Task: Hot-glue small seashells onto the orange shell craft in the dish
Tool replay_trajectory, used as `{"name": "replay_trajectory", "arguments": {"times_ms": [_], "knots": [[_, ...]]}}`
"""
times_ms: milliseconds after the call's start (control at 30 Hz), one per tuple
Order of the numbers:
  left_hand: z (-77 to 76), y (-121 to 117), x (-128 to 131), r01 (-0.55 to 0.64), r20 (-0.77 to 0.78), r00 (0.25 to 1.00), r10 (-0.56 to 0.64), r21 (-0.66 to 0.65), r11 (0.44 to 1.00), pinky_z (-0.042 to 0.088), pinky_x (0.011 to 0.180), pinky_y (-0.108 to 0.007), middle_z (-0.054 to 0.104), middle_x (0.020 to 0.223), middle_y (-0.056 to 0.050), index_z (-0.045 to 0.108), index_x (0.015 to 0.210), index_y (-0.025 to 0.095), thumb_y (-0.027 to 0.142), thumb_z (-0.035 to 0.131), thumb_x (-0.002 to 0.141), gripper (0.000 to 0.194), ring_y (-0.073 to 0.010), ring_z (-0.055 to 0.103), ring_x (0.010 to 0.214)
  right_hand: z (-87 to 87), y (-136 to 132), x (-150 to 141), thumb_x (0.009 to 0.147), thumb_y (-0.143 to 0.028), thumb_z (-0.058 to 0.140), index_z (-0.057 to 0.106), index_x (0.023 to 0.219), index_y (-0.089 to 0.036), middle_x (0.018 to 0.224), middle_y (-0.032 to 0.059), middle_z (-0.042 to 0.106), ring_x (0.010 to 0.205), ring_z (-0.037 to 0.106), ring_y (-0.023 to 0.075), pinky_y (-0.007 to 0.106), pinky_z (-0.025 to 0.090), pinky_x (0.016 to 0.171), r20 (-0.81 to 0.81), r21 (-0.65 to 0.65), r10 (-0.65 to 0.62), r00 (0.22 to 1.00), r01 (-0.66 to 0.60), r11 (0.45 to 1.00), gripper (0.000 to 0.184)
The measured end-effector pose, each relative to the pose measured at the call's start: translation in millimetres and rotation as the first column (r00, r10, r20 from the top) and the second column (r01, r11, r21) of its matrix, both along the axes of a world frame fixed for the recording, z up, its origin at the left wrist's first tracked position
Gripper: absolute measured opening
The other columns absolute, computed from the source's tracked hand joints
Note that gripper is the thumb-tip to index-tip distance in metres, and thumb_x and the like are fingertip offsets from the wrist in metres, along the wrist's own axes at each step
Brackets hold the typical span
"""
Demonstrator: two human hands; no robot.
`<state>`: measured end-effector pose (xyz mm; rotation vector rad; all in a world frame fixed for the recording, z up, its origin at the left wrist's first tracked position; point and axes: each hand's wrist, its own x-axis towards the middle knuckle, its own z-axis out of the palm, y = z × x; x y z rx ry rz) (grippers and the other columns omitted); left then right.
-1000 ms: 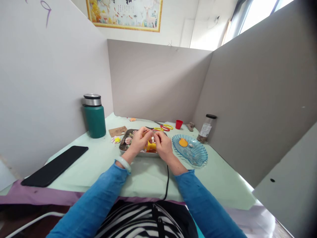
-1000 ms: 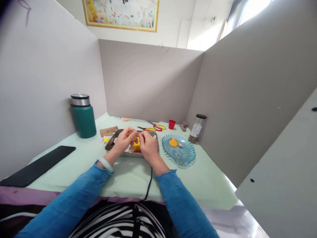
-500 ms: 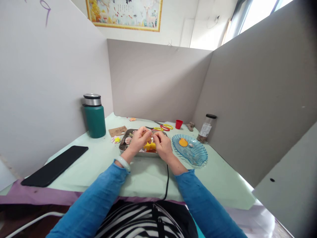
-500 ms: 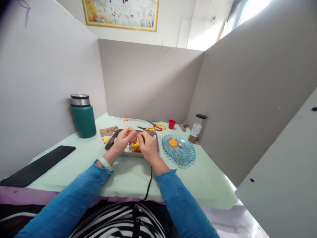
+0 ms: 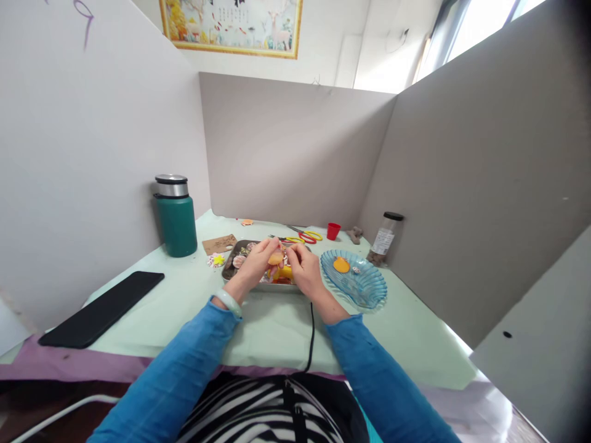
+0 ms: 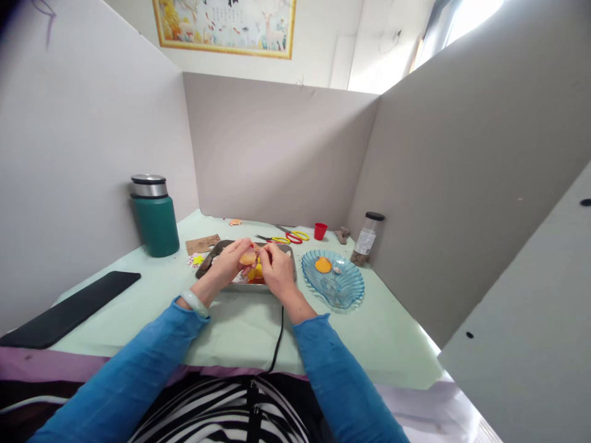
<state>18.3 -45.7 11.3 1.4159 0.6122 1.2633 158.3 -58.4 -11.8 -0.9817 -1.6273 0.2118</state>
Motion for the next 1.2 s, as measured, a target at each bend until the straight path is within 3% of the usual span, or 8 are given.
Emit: {"name": "replay_trajectory", "arguments": {"times_ms": [167,400,833,1200], "knots": [[0.6,1.7,-1.5,0.043,0.040,0.998,-0.040,-0.069,0.997,0.037,0.040,-0.022,0.058,0.059,0.000,0.051,0.078,0.018,0.046,0.065,0.080,0.031,-0.0106,0.052,0.046,-0.5,0.4,0.4,0.095,-0.039,0.044,0.054,0.078,-0.022,0.066,-0.0031,0.056,0.061,0.051,0.0141,0.025,0.037,0.062,0.032,-0.007,-0.043,0.999,0.043,0.999,0.027],[0.7,2.0,-4.5,0.056,0.073,0.996,-0.052,-0.051,0.997,0.040,0.041,-0.019,0.058,0.071,0.000,0.055,0.083,0.015,0.039,0.077,0.071,0.034,-0.0103,0.057,0.057,-1.4,1.6,0.9,0.096,-0.040,0.043,0.055,0.078,-0.022,0.068,-0.0024,0.058,0.064,0.053,0.0146,0.025,0.038,0.064,0.049,0.000,-0.060,0.997,0.060,0.998,0.027],[-2.5,2.8,-2.9,-0.009,-0.020,1.000,0.009,0.003,1.000,0.041,0.038,-0.020,0.061,0.061,0.001,0.050,0.087,0.018,0.047,0.070,0.077,0.036,-0.0121,0.057,0.047,-1.0,-0.6,0.2,0.096,-0.038,0.043,0.055,0.077,-0.022,0.068,-0.0024,0.059,0.061,0.052,0.0141,0.025,0.036,0.061,0.076,-0.004,-0.069,0.995,0.069,0.998,0.027],[-4.9,2.2,-2.2,-0.047,-0.061,0.997,0.050,0.042,0.998,0.037,0.037,-0.022,0.054,0.043,0.004,0.048,0.081,0.020,0.045,0.070,0.078,0.033,-0.0120,0.049,0.035,0.2,-2.3,-0.4,0.095,-0.037,0.042,0.053,0.074,-0.022,0.065,-0.0017,0.058,0.059,0.051,0.0147,0.026,0.035,0.060,0.131,0.011,-0.081,0.988,0.081,0.997,0.028]]}}
